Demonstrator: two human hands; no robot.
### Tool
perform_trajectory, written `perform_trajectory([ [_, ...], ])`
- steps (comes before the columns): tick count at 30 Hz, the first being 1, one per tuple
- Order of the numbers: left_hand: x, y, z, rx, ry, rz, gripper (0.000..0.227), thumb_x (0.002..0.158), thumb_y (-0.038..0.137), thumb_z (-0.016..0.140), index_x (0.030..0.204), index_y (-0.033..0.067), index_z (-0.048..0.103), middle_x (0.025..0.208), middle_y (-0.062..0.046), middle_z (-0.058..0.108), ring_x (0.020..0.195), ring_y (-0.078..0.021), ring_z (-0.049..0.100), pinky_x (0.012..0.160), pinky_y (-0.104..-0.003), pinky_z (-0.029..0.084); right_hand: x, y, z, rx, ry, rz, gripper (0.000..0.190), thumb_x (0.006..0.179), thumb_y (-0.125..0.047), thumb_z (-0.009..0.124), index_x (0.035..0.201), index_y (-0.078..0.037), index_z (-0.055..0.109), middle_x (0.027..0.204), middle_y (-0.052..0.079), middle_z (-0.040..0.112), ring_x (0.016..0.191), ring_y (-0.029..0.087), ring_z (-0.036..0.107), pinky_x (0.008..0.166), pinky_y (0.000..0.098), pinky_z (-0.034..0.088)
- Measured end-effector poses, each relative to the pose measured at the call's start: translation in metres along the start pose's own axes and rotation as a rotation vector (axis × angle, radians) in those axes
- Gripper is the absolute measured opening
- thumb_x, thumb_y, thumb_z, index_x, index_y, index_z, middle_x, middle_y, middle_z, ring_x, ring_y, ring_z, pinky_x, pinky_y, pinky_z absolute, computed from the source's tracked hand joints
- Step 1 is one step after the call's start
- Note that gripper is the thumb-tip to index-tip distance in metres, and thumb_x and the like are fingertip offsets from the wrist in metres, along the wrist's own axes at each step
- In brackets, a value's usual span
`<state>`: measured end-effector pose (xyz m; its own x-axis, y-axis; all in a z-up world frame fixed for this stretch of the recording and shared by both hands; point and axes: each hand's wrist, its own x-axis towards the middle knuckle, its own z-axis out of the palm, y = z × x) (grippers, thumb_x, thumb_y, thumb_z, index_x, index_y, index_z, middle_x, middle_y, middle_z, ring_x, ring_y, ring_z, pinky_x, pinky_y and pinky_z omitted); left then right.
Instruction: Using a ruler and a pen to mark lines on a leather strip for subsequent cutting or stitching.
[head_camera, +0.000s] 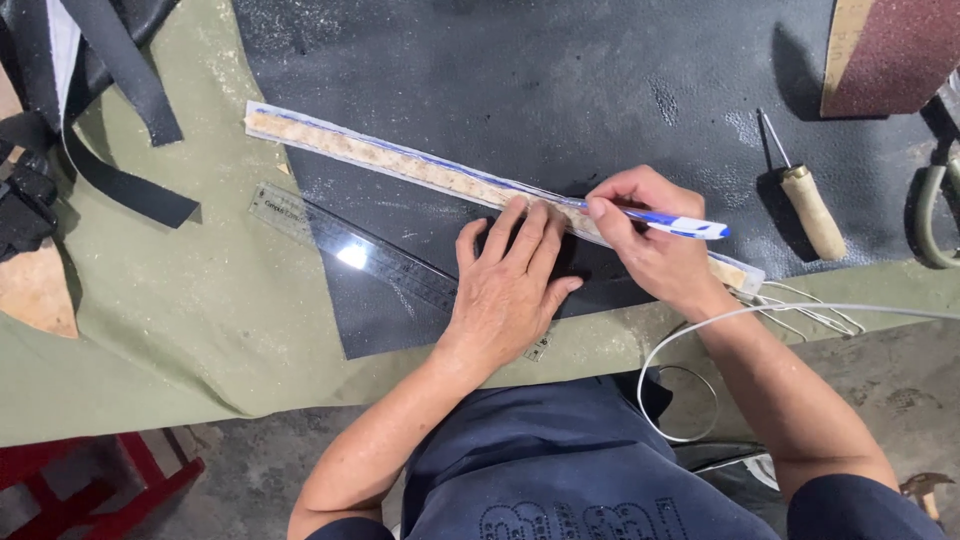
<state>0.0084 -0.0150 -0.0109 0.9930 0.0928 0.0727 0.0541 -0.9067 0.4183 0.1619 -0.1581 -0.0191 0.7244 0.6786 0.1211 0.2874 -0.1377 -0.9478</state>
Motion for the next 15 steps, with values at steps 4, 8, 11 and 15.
perform_trajectory([
  [4,-0.003,0.002,0.001,-0.012,-0.003,0.004,0.063,0.105,0.049,0.045,0.151,0.0061,0.045,0.150,-0.017,0.047,0.145,-0.0381,0.038,0.109,-0.061,0.026,0.004,-0.007,0.001,-0.019,-0.012,-0.012,0.008,0.100,-0.004,0.072,0.094,0.001,0.072,0.061,0.013,0.063,0.051,0.017,0.053,0.051,0.0288,0.041],
  [8,-0.003,0.003,0.001,-0.009,0.000,0.004,0.063,0.105,0.049,0.045,0.151,0.0060,0.045,0.151,-0.016,0.046,0.146,-0.0387,0.036,0.109,-0.061,0.027,0.005,-0.012,0.001,-0.039,-0.035,-0.021,0.009,0.100,-0.005,0.072,0.093,0.000,0.072,0.061,0.014,0.063,0.050,0.019,0.056,0.050,0.0289,0.042],
  [11,-0.002,0.005,-0.001,-0.004,0.000,-0.001,0.063,0.104,0.051,0.044,0.152,0.0093,0.045,0.150,-0.015,0.046,0.146,-0.0392,0.036,0.109,-0.061,0.028,-0.001,-0.001,-0.001,-0.054,-0.001,-0.029,0.009,0.101,-0.006,0.072,0.094,-0.001,0.072,0.064,0.013,0.065,0.053,0.018,0.056,0.053,0.0297,0.043],
  [15,0.000,0.008,-0.002,-0.005,0.003,-0.008,0.061,0.104,0.054,0.042,0.152,0.0178,0.047,0.148,-0.015,0.047,0.145,-0.0412,0.037,0.109,-0.062,0.028,-0.005,-0.017,-0.013,-0.081,0.043,-0.050,0.015,0.108,-0.009,0.062,0.108,-0.001,0.074,0.079,0.013,0.071,0.066,0.017,0.057,0.063,0.0325,0.048],
])
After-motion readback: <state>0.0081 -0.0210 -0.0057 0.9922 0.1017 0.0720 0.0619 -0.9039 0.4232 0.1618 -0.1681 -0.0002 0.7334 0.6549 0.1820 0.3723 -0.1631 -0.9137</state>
